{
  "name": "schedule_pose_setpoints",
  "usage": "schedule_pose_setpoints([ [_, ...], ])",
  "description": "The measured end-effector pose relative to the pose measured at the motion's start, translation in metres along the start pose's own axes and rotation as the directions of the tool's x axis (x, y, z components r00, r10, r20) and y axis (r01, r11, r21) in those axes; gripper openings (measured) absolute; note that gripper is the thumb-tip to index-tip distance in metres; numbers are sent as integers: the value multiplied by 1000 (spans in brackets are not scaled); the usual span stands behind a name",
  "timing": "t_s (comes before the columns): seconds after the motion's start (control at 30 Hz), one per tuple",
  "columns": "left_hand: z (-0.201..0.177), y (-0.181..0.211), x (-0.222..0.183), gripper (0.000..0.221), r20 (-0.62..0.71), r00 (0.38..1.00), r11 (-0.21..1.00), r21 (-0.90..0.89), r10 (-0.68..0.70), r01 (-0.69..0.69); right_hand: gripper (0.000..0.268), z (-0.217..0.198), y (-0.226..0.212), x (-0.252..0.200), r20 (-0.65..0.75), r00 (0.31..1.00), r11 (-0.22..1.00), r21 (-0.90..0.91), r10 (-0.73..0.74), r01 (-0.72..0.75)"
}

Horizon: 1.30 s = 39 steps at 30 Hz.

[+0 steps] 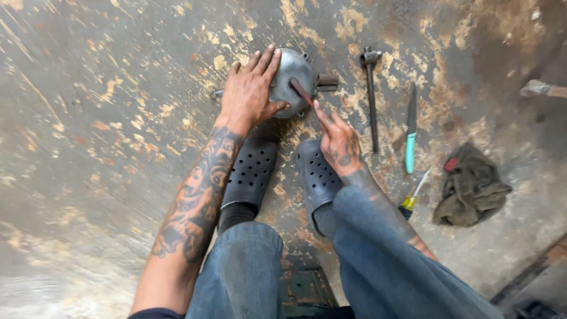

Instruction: The person sits on the floor and cleans a motorcycle part using a knife, a wire brush, and a screwdriver. They scrape and scrub the nozzle and body of the part, then flip it over to clean the interior and exterior surfaces.

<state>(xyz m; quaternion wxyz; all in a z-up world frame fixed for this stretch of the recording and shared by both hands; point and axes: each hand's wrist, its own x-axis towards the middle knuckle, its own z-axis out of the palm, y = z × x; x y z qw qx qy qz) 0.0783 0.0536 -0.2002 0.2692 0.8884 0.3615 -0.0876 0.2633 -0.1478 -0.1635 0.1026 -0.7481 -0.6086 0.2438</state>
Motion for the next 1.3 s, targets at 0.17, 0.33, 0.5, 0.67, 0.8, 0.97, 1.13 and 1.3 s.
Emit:
schedule_pose_setpoints([
  [0.17, -4, -2, -1, 116, 7, 1000, 1000, 28, 11, -11, 47, 0, -7, -12, 0, 999, 993, 106, 51, -51],
  [0.33, -6, 0, -6, 115, -13, 1000, 1000, -26, 8, -8, 54, -19, -30, 18, -1, 999, 999, 18, 49, -49],
  [0.5, -8, -4, 1, 115, -52, 999, 1000, -24, 12, -13, 44, 5, -3, -3, -50, 999, 998, 67, 14, -11],
  [0.67, -4, -3, -2, 119, -25, 1000, 1000, -23, 14, -14, 51, -17, -21, 28, -60, 996, 997, 49, 67, -64],
  [0.8, -17, -1, -7, 109, -6, 1000, 992, -127, 19, -19, 50, -15, -23, 6, 154, 985, 997, 4, 74, -75],
  [0.97, 0, -2, -3, 120, -16, 1000, 999, 37, 26, -26, 60, -4, -6, 34, 5, 1000, 994, -112, -17, 17],
  [1.13, -7, 0, -1, 119, -66, 997, 999, 25, 26, -25, 54, 0, 2, 0, 42, 999, 993, -112, -24, 28],
  [1.3, -7, -1, -15, 116, -68, 998, 1000, 6, -3, 4, 59, -7, 14, 46, -103, 994, 977, -212, -42, 20],
])
